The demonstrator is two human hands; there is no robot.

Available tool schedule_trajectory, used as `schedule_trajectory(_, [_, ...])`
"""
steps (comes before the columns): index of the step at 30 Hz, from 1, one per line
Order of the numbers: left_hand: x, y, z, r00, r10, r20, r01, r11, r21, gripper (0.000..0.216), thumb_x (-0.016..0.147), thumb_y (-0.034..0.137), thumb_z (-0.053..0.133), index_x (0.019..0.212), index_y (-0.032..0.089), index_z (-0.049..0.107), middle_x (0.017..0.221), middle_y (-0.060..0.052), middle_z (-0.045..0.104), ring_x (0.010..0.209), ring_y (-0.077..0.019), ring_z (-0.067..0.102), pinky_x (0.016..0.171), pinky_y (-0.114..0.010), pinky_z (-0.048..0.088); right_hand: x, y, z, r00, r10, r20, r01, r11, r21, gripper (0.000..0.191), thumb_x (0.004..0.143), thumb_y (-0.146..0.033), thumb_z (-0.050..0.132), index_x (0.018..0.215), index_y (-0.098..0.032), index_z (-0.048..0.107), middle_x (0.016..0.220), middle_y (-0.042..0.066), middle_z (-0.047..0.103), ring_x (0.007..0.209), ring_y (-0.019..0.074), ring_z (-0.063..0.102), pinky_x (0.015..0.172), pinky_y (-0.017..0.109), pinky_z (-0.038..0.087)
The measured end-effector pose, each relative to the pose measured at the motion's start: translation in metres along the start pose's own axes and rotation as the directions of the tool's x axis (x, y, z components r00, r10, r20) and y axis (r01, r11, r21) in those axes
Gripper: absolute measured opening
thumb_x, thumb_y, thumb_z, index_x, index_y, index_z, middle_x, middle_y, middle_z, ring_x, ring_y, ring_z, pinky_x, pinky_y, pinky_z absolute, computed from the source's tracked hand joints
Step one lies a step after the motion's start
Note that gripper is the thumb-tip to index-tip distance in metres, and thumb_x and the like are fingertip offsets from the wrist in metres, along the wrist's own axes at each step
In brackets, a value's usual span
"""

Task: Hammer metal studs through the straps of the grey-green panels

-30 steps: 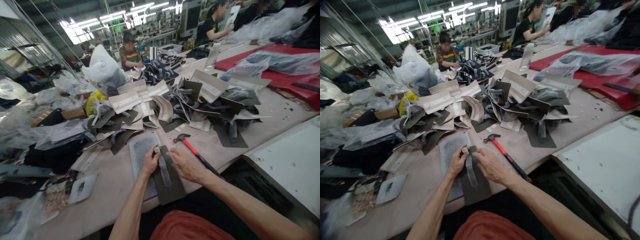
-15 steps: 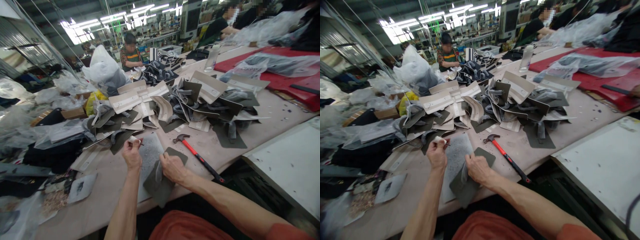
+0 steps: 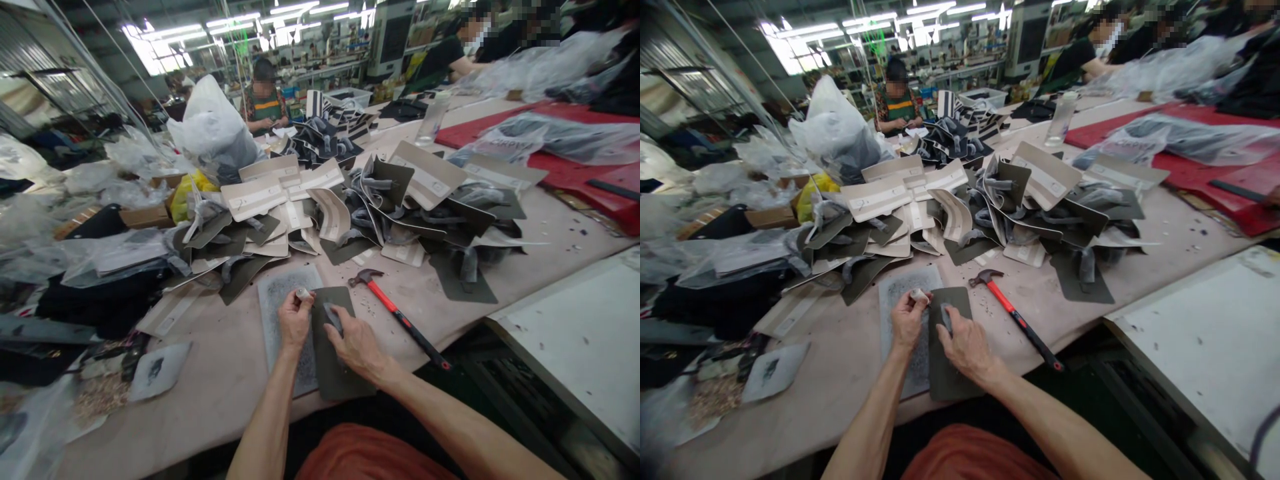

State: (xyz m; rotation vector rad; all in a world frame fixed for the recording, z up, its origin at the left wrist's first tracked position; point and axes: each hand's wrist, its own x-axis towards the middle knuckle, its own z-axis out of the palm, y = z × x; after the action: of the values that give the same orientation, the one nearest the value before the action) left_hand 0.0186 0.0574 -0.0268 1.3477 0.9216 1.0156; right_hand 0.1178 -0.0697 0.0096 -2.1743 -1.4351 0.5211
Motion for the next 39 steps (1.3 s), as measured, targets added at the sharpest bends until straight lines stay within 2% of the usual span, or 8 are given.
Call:
schedule_trajectory(10, [0.009, -0.02, 0.008, 0.998, -0.007, 0.069, 0.004, 0.999, 0.051, 0.03, 0.085, 0.042, 0.066, 0.101, 0.017, 0.065, 0.093, -0.007, 0.075, 0.087, -0.0187, 0.07, 0.084, -0.031, 0.054, 0.004, -0.004, 0.003, 0.988, -0.059, 0.143, 0.058, 0.998, 0.011, 0.048, 0.096, -0.043, 0.045, 0.136, -0.016, 0.045, 0.107, 0.013, 0.07, 0.096, 0.0275, 0.067, 0.082, 0.036, 0.046])
schedule_trajectory(14, [0.01, -0.022, 0.007, 0.999, -0.036, 0.041, 0.035, 0.999, 0.012, 0.033, 0.085, 0.046, 0.064, 0.101, 0.016, 0.063, 0.096, -0.008, 0.075, 0.09, -0.0206, 0.072, 0.085, -0.034, 0.056, -0.001, 0.019, -0.003, 0.992, -0.121, 0.028, 0.113, 0.973, 0.202, 0.053, 0.098, -0.047, 0.041, 0.141, -0.017, 0.039, 0.117, 0.012, 0.064, 0.101, 0.0222, 0.063, 0.088, 0.033, 0.046])
schedule_trajectory(19, [0.011, -0.021, 0.011, 0.997, -0.034, 0.072, 0.031, 0.999, 0.035, 0.031, 0.083, 0.043, 0.067, 0.1, 0.017, 0.064, 0.096, -0.007, 0.076, 0.09, -0.0211, 0.072, 0.087, -0.034, 0.055, -0.002, 0.076, -0.017, 0.967, 0.046, -0.251, -0.091, 0.981, -0.172, 0.044, 0.095, -0.041, 0.048, 0.126, -0.01, 0.053, 0.113, 0.017, 0.058, 0.105, 0.0294, 0.053, 0.091, 0.04, 0.042])
schedule_trajectory(22, [0.01, -0.021, 0.013, 0.997, -0.023, 0.07, 0.018, 0.996, 0.082, 0.03, 0.083, 0.042, 0.067, 0.1, 0.018, 0.065, 0.095, -0.007, 0.076, 0.09, -0.0204, 0.071, 0.086, -0.033, 0.055, 0.0, 0.103, -0.027, 0.967, 0.134, -0.218, -0.207, 0.91, -0.36, 0.034, 0.091, -0.035, 0.053, 0.116, -0.012, 0.058, 0.107, 0.015, 0.057, 0.097, 0.0287, 0.052, 0.083, 0.039, 0.041])
schedule_trajectory(27, [0.01, -0.019, 0.015, 0.998, -0.021, 0.056, 0.014, 0.993, 0.121, 0.03, 0.084, 0.041, 0.065, 0.103, 0.017, 0.064, 0.097, -0.007, 0.076, 0.09, -0.0203, 0.071, 0.085, -0.032, 0.055, 0.003, 0.121, -0.037, 0.961, 0.209, -0.179, -0.267, 0.865, -0.425, 0.027, 0.092, -0.035, 0.053, 0.108, -0.014, 0.059, 0.103, 0.015, 0.057, 0.093, 0.0271, 0.053, 0.076, 0.035, 0.039])
schedule_trajectory(35, [0.008, -0.02, 0.024, 1.0, 0.012, 0.003, -0.012, 0.988, 0.156, 0.029, 0.079, 0.037, 0.069, 0.101, 0.019, 0.063, 0.095, -0.006, 0.076, 0.089, -0.02, 0.071, 0.084, -0.031, 0.055, 0.011, 0.137, -0.048, 0.952, 0.305, -0.001, -0.298, 0.931, -0.211, 0.015, 0.09, -0.028, 0.052, 0.097, -0.016, 0.057, 0.092, 0.009, 0.061, 0.083, 0.0199, 0.057, 0.069, 0.029, 0.036])
schedule_trajectory(37, [0.006, -0.023, 0.026, 0.999, 0.026, -0.028, -0.021, 0.982, 0.186, 0.031, 0.077, 0.035, 0.071, 0.102, 0.019, 0.062, 0.094, -0.005, 0.076, 0.088, -0.0201, 0.071, 0.083, -0.031, 0.055, 0.011, 0.133, -0.051, 0.928, 0.364, 0.086, -0.365, 0.931, -0.005, 0.011, 0.085, -0.029, 0.055, 0.086, -0.018, 0.054, 0.076, 0.004, 0.058, 0.071, 0.017, 0.054, 0.063, 0.028, 0.034])
schedule_trajectory(39, [0.003, -0.025, 0.027, 0.998, 0.051, -0.041, -0.04, 0.969, 0.243, 0.032, 0.076, 0.035, 0.072, 0.101, 0.019, 0.062, 0.093, -0.005, 0.075, 0.086, -0.0206, 0.071, 0.082, -0.031, 0.055, 0.01, 0.126, -0.051, 0.868, 0.432, 0.244, -0.495, 0.788, 0.366, 0.012, 0.08, -0.027, 0.058, 0.08, -0.02, 0.048, 0.065, -0.002, 0.052, 0.061, 0.014, 0.049, 0.057, 0.026, 0.033])
